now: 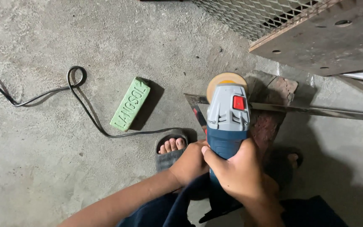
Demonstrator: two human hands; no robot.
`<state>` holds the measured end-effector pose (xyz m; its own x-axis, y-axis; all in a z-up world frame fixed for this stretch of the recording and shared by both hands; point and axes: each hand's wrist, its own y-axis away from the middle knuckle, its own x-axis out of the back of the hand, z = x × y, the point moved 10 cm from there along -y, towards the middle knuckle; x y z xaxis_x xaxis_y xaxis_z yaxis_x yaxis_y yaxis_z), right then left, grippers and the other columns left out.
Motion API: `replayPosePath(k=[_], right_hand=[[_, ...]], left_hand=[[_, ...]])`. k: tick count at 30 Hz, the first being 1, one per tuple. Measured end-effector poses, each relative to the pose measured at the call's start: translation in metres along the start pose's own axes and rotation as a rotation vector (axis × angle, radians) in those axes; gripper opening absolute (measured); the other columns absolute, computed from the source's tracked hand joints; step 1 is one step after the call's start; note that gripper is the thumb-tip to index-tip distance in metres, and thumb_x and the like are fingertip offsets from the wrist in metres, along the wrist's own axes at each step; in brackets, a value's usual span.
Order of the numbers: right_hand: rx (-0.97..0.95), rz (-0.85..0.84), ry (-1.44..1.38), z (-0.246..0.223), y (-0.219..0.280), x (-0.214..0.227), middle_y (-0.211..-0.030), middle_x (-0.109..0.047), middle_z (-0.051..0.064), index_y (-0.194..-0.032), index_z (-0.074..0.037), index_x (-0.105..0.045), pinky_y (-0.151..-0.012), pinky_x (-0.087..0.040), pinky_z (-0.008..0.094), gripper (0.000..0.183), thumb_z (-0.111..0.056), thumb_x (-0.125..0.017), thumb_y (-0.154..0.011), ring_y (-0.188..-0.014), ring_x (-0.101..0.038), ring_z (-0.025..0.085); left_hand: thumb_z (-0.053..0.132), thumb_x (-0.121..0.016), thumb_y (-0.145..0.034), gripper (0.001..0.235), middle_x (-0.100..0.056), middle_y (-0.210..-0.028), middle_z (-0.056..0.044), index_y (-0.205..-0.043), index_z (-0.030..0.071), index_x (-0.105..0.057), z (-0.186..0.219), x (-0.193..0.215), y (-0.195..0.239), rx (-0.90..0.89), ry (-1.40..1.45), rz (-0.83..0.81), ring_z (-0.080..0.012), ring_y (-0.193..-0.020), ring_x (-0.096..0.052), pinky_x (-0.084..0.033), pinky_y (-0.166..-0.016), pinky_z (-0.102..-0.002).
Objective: Polishing the edges of a stainless steel frame using an angle grinder and polishing compound.
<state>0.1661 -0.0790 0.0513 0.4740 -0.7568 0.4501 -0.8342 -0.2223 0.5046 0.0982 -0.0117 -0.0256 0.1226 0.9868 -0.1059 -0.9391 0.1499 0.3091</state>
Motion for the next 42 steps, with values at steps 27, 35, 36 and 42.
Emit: replayPosePath(k=[27,35,36,42], right_hand=[[-0.128,0.222,0.231,0.024,0.014,0.049,-0.083,-0.079,0.009,-0.099,-0.002,-0.076,-0.067,-0.057,0.032,0.027,-0.010,-0.078,-0.073,-0.066,-0.073,0.021],[-0.246,0.144,0.198,0.037,0.019,0.006,-0.081,-0.081,0.011,-0.094,-0.002,-0.072,-0.059,-0.061,0.034,0.036,-0.023,-0.083,-0.067,-0.063,-0.078,0.022],[-0.255,0.149,0.250,0.044,0.021,0.000,-0.075,-0.077,0.014,-0.091,0.000,-0.066,-0.055,-0.061,0.037,0.045,-0.031,-0.087,-0.066,-0.057,-0.075,0.026],[-0.014,0.161,0.190,0.010,0.014,0.019,-0.090,-0.080,0.011,-0.105,-0.002,-0.071,-0.063,-0.062,0.032,0.039,-0.013,-0.080,-0.069,-0.070,-0.079,0.021]], left_hand=[[0.011,-0.069,-0.092,0.019,-0.070,-0.094,-0.010,-0.108,0.001,-0.067,-0.013,-0.006,0.003,0.186,0.021,-0.110,-0.0155,-0.070,-0.067,-0.059,-0.067,-0.027],[-0.001,-0.065,-0.080,0.030,-0.071,-0.102,-0.015,-0.109,-0.002,-0.065,-0.011,-0.006,0.001,0.122,-0.012,-0.054,-0.0200,-0.079,-0.068,-0.060,-0.072,-0.031],[-0.001,-0.065,-0.080,0.029,-0.071,-0.101,-0.014,-0.109,-0.002,-0.065,-0.011,-0.006,-0.001,0.120,-0.010,-0.057,-0.0195,-0.079,-0.068,-0.060,-0.072,-0.031],[-0.001,-0.066,-0.082,0.022,-0.071,-0.097,-0.011,-0.104,0.000,-0.067,-0.014,-0.005,0.001,0.127,0.018,-0.054,-0.0170,-0.077,-0.067,-0.059,-0.070,-0.029]])
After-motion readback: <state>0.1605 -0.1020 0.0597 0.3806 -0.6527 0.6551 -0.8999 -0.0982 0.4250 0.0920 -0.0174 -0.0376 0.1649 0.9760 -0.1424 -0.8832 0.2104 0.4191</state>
